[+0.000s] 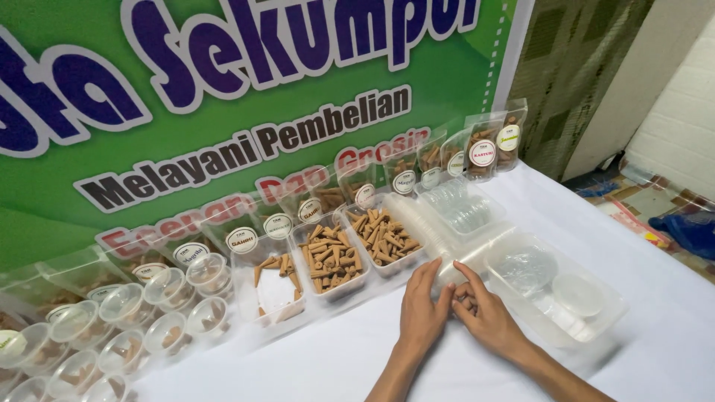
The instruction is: The person places incense cones into small clear plastic cups and then secures the lids by hand.
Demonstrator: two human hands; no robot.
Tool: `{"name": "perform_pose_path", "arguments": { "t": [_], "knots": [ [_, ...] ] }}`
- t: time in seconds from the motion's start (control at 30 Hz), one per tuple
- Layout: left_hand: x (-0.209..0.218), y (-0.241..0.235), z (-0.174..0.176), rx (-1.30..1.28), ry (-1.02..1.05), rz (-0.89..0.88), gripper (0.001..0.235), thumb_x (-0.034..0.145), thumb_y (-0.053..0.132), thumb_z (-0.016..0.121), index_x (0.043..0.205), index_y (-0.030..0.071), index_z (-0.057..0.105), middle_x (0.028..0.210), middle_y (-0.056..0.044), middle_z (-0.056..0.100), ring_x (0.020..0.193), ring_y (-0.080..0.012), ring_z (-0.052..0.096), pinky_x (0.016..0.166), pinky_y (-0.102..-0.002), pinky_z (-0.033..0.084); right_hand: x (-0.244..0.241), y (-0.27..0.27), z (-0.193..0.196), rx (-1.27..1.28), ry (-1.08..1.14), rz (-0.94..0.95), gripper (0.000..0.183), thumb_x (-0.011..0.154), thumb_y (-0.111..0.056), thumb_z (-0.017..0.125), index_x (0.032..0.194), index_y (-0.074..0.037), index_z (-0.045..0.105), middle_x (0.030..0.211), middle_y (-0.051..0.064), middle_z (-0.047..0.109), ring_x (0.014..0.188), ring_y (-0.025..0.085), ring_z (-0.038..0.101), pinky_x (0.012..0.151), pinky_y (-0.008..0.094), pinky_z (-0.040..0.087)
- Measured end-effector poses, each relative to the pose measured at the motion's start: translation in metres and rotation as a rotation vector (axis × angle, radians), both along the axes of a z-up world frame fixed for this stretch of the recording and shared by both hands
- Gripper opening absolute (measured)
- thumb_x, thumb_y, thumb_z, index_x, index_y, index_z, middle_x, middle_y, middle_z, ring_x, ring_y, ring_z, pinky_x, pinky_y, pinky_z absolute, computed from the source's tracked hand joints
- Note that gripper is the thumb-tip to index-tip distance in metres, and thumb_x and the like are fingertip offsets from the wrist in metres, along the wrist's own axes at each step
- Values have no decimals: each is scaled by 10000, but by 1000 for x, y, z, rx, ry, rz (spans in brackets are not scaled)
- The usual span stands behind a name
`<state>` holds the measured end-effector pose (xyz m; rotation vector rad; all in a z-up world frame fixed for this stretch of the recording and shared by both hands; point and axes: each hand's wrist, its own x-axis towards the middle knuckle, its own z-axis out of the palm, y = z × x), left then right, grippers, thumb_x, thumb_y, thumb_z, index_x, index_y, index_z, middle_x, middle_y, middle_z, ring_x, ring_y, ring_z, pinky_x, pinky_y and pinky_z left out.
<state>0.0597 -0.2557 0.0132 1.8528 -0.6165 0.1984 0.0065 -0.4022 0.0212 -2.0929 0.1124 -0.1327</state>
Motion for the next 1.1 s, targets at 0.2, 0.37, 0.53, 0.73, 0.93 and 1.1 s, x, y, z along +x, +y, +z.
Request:
{"name": "perform_pose_path", "arguments": {
  "t": [0.2, 0.37, 0.53, 0.73, 0.93, 1.1],
  "knots": [
    [1, 5, -1, -28, 32, 25, 504, 966, 286, 615, 1422, 76, 573, 1398, -133, 617, 1337, -289, 547, 1108, -425, 424, 1, -1, -4, 41, -22, -19, 738, 921, -109, 634, 1595, -225, 356, 891, 10, 728, 676, 128, 607, 711, 269, 477],
    [-7, 27, 8, -21, 71, 6, 534, 940, 286, 624, 1427, 78, 558, 1386, -136, 622, 1317, -290, 571, 1084, -415, 447, -3, 4, 9, 55, -7, -37, 722, 929, -176, 634, 1596, -226, 363, 749, 31, 700, 720, 159, 643, 740, 287, 486],
    [-22, 69, 13, 15, 74, 22, 552, 932, 310, 614, 1428, 78, 547, 1400, -122, 611, 1327, -288, 558, 1090, -412, 428, -6, 10, 13, 65, 26, -84, 702, 932, -199, 632, 1592, -232, 394, 840, 49, 731, 727, 172, 646, 673, 303, 500],
    [-41, 143, 3, 25, 36, 89, 565, 945, 294, 629, 1463, 104, 507, 1407, -118, 563, 1324, -284, 543, 1100, -388, 416, 7, 63, -11, 71, -47, 69, 563, 926, -133, 668, 1475, -179, 553, 887, 44, 758, 819, 159, 695, 810, 279, 509],
    [-47, 214, -14, 13, 47, 224, 687, 911, 259, 695, 1518, 73, 431, 1372, -152, 513, 1312, -291, 555, 1121, -396, 453, 49, 154, -33, 404, -35, 292, 374, 1011, -128, 508, 1363, -59, 612, 834, 105, 721, 702, 197, 679, 700, 318, 580],
    [-54, 259, -11, 91, 98, 338, 741, 861, 266, 729, 1511, 111, 409, 1442, -101, 467, 1357, -275, 535, 1115, -390, 432, 55, 215, -19, 274, 18, 259, 260, 929, -153, 584, 1120, -116, 756, 878, 53, 712, 724, 178, 757, 698, 282, 564]
  ]
}}
